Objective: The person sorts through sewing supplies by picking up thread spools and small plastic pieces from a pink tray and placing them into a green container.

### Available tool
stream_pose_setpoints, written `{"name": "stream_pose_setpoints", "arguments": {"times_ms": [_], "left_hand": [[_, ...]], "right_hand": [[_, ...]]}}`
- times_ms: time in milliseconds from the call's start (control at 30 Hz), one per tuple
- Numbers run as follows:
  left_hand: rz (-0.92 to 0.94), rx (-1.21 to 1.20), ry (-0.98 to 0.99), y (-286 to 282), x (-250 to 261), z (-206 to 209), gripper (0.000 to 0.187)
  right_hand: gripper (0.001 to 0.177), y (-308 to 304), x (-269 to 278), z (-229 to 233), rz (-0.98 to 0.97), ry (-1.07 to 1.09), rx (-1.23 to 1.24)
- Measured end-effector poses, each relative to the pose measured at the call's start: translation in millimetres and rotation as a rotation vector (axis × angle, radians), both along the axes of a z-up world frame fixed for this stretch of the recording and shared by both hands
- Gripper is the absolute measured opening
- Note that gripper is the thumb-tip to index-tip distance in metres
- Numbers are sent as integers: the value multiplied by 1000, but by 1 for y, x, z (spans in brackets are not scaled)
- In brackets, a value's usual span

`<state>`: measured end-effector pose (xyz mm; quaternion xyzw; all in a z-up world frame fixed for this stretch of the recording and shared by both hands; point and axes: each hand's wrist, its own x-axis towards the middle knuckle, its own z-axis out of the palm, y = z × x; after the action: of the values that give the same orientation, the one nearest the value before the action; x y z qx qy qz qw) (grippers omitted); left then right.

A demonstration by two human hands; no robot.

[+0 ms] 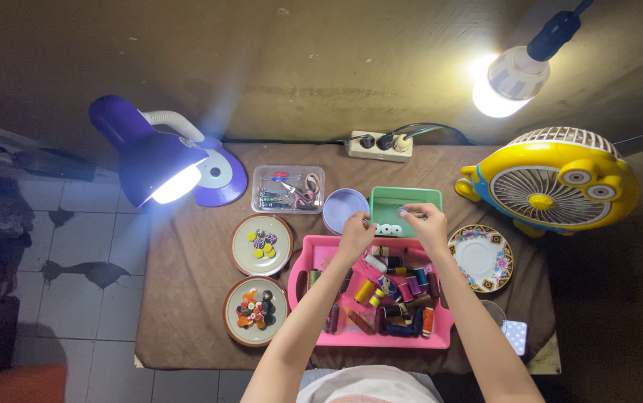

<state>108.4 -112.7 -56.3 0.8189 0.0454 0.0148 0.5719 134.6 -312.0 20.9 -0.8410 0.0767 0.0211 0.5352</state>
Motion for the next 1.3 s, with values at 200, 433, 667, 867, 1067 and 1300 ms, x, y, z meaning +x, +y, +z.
{"name": "stream_pose_setpoints", "arguments": {"times_ms": [200, 433, 667, 867, 1067, 1300], "left_hand": [[-6, -64, 111, 0, -13, 11, 19], [-1, -87, 95, 1, -19, 22, 18], [-13, -80, 132, 1, -15, 17, 18], [-28, -65, 149, 2, -8, 8, 19], [-62, -87, 237, 3, 0, 4, 20], [-47, -182, 310, 14, -16, 14, 19]], "right_hand": [[27, -19, 17, -38, 282, 287, -409], [30, -11, 10, -49, 305, 301, -418], [31, -8, 11, -43, 342, 252, -392], [32, -6, 13, -43, 369, 263, -411], [39, -8, 15, -44, 371, 273, -371], [33, -1, 4, -16, 282, -104, -395]]}}
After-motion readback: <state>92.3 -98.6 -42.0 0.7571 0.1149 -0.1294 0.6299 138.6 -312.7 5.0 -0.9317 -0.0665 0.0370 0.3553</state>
